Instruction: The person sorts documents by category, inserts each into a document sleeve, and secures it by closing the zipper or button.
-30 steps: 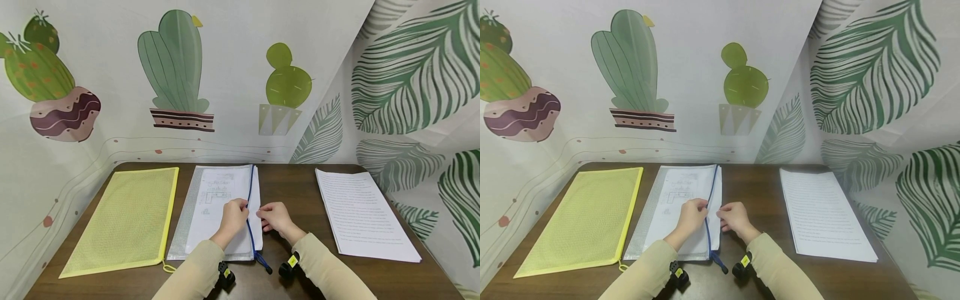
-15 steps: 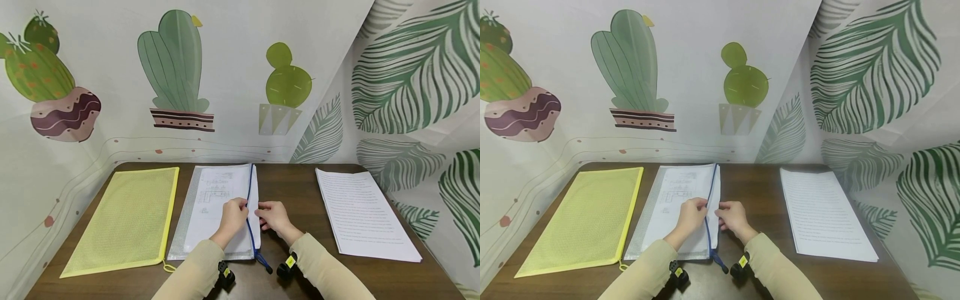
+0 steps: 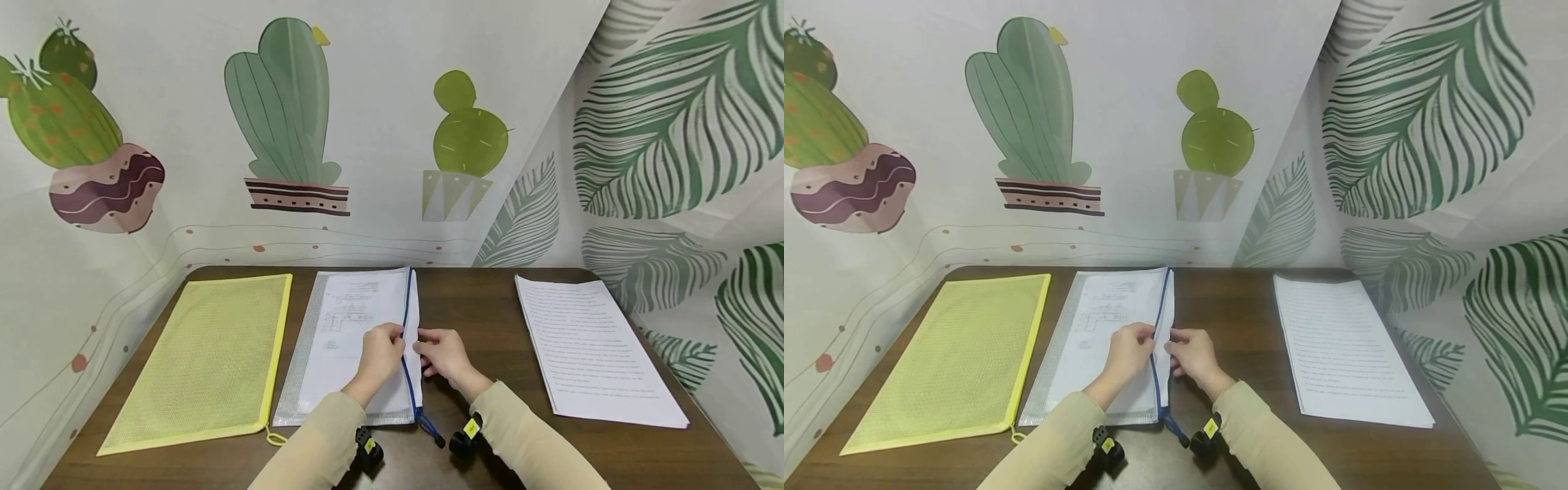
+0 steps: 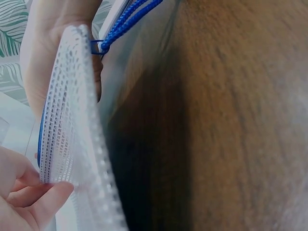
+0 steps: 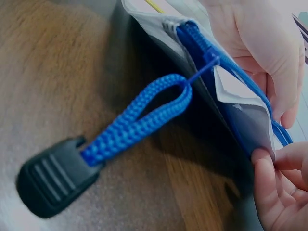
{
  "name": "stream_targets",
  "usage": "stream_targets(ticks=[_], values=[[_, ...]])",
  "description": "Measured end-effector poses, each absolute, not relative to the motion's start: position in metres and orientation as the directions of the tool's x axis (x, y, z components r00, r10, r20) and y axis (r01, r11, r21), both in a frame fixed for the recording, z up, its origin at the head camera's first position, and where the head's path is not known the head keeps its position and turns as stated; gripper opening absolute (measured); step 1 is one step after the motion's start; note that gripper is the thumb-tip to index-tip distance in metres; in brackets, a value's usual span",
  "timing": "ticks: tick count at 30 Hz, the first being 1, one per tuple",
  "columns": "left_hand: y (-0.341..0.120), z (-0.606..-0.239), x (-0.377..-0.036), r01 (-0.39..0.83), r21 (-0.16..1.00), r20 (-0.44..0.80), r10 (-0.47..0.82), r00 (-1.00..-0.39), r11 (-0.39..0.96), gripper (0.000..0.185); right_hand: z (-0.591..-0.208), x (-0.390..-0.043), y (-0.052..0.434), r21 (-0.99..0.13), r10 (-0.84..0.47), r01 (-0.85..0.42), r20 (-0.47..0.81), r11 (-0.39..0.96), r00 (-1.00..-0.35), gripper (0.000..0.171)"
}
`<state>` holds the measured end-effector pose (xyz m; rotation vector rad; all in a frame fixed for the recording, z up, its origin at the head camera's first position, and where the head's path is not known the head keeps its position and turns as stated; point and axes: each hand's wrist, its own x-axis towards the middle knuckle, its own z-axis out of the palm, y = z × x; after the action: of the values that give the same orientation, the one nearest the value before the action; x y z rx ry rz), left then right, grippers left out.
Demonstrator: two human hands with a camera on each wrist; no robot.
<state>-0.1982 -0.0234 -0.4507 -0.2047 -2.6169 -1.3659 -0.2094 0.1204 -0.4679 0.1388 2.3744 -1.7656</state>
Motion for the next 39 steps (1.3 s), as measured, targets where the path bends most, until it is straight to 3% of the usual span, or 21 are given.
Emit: stream_targets(ticks=[13, 31, 39], values=[[-0.024, -0.450, -0.198, 0.217, 0.794, 0.235, 0.042, -0.971, 0.568, 0.023, -0.464, -0.209, 0.114, -0.940, -0.064, 0.126, -0.153, 0.317, -0.986, 0.040], [-0.023, -0.451, -0.199, 0.203, 0.815, 0.205, 0.058, -0.977, 0.543, 0.023, -0.468, -0.209, 0.108, -0.842, -0.072, -0.030, -0.011, 0.539, -0.997, 0.031], [-0.024, -0.450, -0.198, 0.220, 0.809, 0.223, 0.061, -0.973, 0.546, 0.022, -0.471, -0.209, 0.107, -0.819, -0.147, -0.065, -0.023, 0.570, -0.989, 0.032]])
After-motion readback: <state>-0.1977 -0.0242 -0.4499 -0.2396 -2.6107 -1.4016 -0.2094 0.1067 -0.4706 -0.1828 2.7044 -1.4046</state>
